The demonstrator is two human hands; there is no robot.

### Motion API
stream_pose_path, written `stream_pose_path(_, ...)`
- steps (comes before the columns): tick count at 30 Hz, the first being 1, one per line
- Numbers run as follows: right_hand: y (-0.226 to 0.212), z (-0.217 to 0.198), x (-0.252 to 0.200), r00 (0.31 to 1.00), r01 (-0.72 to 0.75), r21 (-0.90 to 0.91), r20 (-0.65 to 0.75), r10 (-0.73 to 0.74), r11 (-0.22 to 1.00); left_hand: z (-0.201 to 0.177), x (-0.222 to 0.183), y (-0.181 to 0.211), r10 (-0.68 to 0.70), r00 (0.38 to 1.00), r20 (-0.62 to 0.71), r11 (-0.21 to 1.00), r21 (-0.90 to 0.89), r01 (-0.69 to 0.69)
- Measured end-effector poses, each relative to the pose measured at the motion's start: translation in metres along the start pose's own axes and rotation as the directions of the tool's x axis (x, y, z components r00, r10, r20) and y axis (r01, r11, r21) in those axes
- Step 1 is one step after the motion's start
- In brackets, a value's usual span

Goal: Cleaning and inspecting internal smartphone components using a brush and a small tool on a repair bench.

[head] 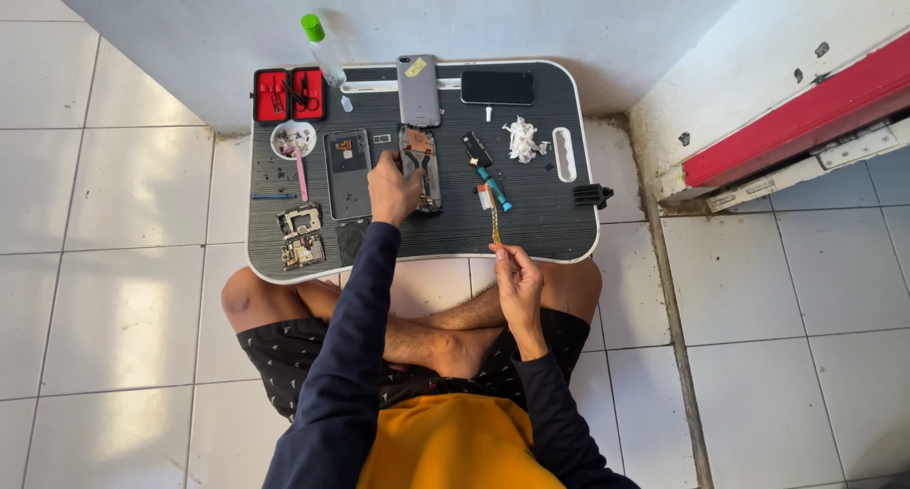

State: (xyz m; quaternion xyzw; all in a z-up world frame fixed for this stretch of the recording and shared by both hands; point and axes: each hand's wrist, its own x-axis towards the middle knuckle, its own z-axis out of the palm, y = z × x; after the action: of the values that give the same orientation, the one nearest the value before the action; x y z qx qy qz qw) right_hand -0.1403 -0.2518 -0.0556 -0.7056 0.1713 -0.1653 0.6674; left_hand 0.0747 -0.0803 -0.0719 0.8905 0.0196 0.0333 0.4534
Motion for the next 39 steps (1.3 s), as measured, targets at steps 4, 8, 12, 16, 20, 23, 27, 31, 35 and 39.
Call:
stream_pose_path(4,-0.001,-0.002,0.006,1.000,-0.015,-0.003,-0.011,0.015,1.000,-0.025,-0.022,0.033,0.118,0.993,0.010,0.978,-0.174,-0.115)
stream_pose_path(8,-0.002,-0.008,0.013,0.999,0.027,-0.053,0.030,-0.026,0.998,-0.038,-0.047,0.052,0.129,0.980,0.150,0.761,-0.649,-0.001)
stream_pose_path(12,-0.009,-0.008,0.022,0.994,0.104,-0.125,0.047,-0.099,0.987,-0.021,-0.051,0.045,0.156,0.952,0.265,0.327,-0.923,0.203)
stream_pose_path(16,-0.031,-0.011,0.040,0.979,0.196,-0.235,0.110,-0.174,0.952,-0.013,-0.048,0.027,0.188,0.937,0.295,0.248,-0.937,0.246)
stream_pose_path(20,-0.057,-0.008,0.058,0.902,0.425,-0.382,0.247,-0.353,0.820,-0.012,-0.041,0.023,0.198,0.924,0.327,0.185,-0.938,0.293)
stream_pose_path(23,-0.058,0.000,0.061,0.833,0.541,-0.434,0.390,-0.392,0.720,-0.011,-0.044,0.024,0.191,0.918,0.347,0.149,-0.935,0.322)
stream_pose_path(27,-0.019,-0.009,0.102,0.755,0.654,-0.488,0.468,-0.459,0.579,-0.005,-0.037,0.015,0.182,0.926,0.330,0.127,-0.942,0.311)
stream_pose_path(31,-0.036,0.006,0.104,0.751,0.660,-0.511,0.419,-0.510,0.551,0.020,-0.029,-0.013,0.198,0.929,0.312,0.137,-0.948,0.289)
stream_pose_path(35,-0.056,0.010,0.101,0.747,0.664,-0.476,0.456,-0.484,0.577,0.017,-0.030,-0.007,0.206,0.934,0.292,0.094,-0.956,0.278)
stream_pose_path(39,-0.027,0.015,0.096,0.720,0.689,-0.453,0.515,-0.465,0.565,0.005,-0.041,0.008,0.209,0.939,0.272,0.095,-0.962,0.258)
